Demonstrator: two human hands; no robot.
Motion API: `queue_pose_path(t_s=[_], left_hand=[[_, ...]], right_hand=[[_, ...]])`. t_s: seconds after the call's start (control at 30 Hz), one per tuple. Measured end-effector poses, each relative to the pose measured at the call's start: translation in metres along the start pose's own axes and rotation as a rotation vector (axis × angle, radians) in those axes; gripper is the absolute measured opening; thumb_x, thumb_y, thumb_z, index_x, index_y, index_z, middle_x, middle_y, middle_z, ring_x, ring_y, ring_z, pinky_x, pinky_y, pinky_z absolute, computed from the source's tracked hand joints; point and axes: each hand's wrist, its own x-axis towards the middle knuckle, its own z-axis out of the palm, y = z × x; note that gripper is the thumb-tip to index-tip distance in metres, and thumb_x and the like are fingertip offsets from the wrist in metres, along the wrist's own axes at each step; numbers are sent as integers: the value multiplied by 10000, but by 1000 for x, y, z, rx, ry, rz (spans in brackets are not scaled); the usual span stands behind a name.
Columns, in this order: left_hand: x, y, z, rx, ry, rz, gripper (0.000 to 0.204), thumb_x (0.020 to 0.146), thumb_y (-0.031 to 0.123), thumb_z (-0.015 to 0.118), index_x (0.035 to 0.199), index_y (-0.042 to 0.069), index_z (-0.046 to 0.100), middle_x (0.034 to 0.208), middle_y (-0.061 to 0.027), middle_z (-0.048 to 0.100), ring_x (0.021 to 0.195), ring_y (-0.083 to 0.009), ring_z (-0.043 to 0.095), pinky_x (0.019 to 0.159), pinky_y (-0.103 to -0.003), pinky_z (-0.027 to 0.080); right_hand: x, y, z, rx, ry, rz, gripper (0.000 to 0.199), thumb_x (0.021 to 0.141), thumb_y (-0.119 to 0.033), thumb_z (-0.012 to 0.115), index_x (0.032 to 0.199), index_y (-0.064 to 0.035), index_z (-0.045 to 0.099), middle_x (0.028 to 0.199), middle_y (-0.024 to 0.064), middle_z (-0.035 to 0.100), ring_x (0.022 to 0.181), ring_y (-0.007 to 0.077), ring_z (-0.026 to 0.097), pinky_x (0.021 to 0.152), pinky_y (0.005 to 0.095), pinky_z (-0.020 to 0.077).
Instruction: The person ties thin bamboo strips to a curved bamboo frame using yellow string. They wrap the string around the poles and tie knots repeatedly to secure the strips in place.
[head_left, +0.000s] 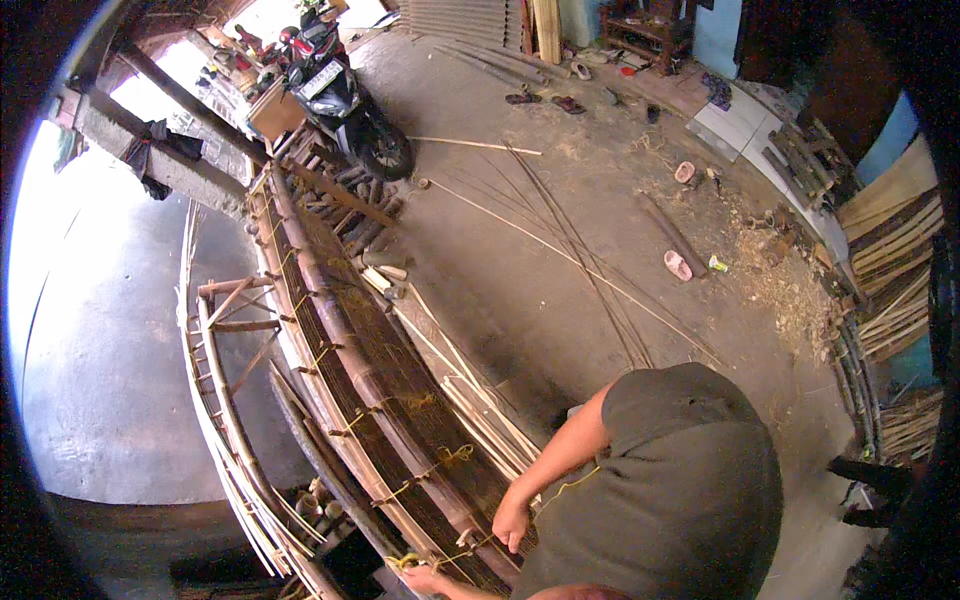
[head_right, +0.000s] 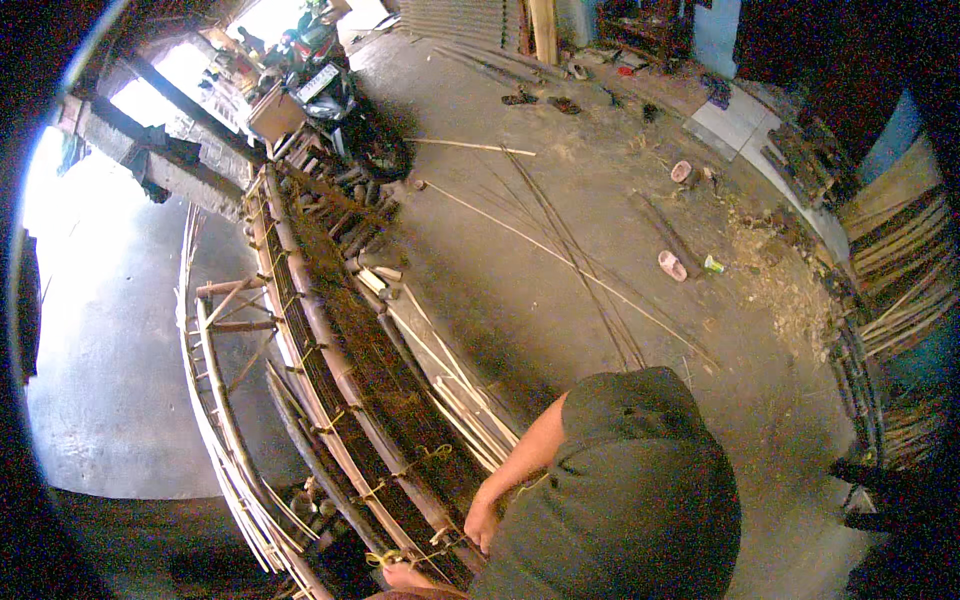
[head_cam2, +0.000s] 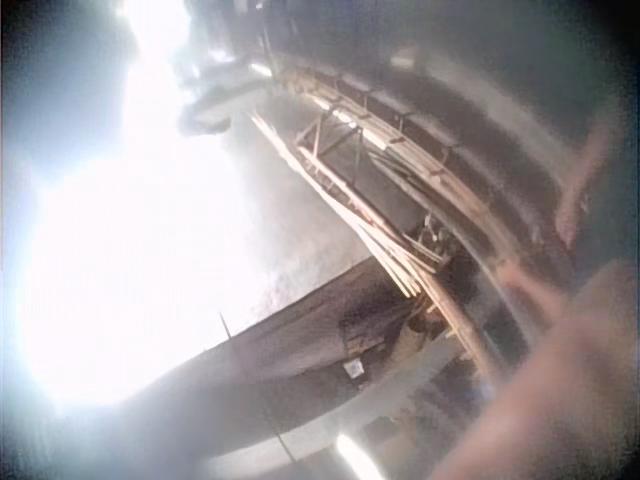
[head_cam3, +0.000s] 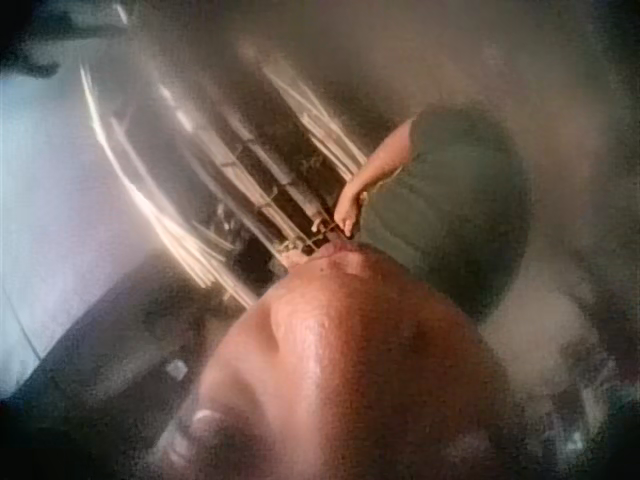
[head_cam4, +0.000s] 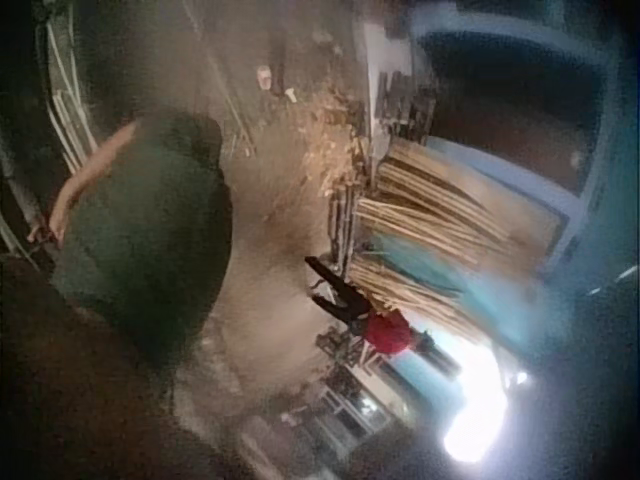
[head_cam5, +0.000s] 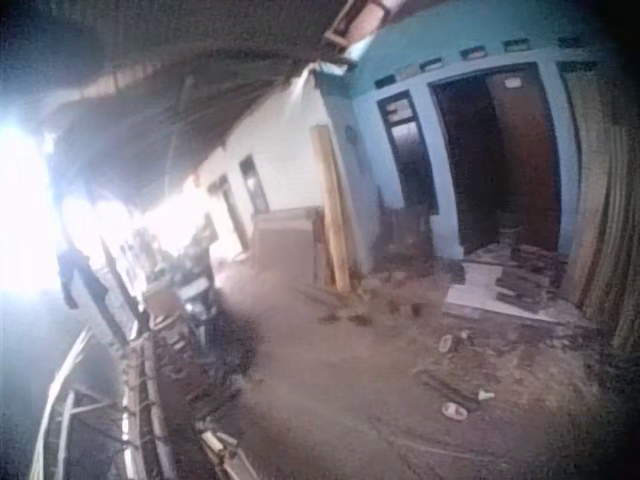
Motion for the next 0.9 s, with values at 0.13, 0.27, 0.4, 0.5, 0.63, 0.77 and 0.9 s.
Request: queue_pose_path(t_s=[0.13, 0.27, 0.4, 0.5, 0.63, 0.77, 0.9], left_hand=[[13, 77, -65, -77, 217, 65, 358, 985, 199, 388, 988, -58, 637, 971, -251, 643, 850, -407, 612, 727, -467, 475], [-4, 58, -61, -2, 204, -61, 309, 981, 206, 403, 1046, 7, 630, 958, -181, 671, 848, -348, 644, 714, -434, 508], [-14, 62, -45, -70, -56, -265, 254, 923, 190, 465, 1041, 86, 665, 981, -138, 683, 848, -330, 653, 722, -410, 520], [-10, 76, -59, -90, -87, -344, 285, 845, 153, 482, 1060, 107, 662, 910, -214, 654, 815, -393, 625, 713, -482, 492], [-23, 56, -47, -39, -194, -427, 198, 830, 200, 525, 868, 51, 649, 842, -218, 645, 781, -409, 623, 663, -510, 486], [-65, 92, -112, -134, 138, -591, 126, 745, 143, 590, 720, 41, 660, 727, -219, 625, 695, -407, 616, 645, -504, 486], [-120, 150, -135, -368, 513, -559, 92, 798, 116, 578, 790, 25, 590, 761, -160, 603, 758, -360, 601, 684, -486, 475]], right_hand=[[-18, 9, -18, 135, 133, 156, 518, 946, -388, 508, 700, 66, 545, 581, 180, 507, 546, 222, 446, 572, 423, 393], [-11, 13, -9, 127, 24, 73, 516, 972, -396, 451, 752, 55, 569, 636, 199, 542, 565, 318, 467, 606, 470, 405], [-2, 19, -1, -16, -56, 151, 461, 957, -369, 465, 801, 46, 590, 725, 232, 586, 624, 364, 510, 633, 470, 426], [-3, 7, -17, -23, -26, 215, 434, 935, -363, 498, 788, 37, 576, 728, 245, 576, 624, 377, 502, 626, 452, 429], [6, -23, -30, -162, -122, 410, 441, 919, -348, 545, 717, 44, 527, 631, 240, 468, 543, 309, 432, 565, 425, 394], [6, -16, -11, -295, -207, 302, 427, 921, -289, 570, 671, 40, 465, 579, 198, 348, 538, 197, 310, 512, 393, 358], [14, 33, -18, -606, -529, 116, 387, 927, -252, 557, 670, 33, 509, 589, 253, 416, 495, 241, 419, 513, 419, 363]])
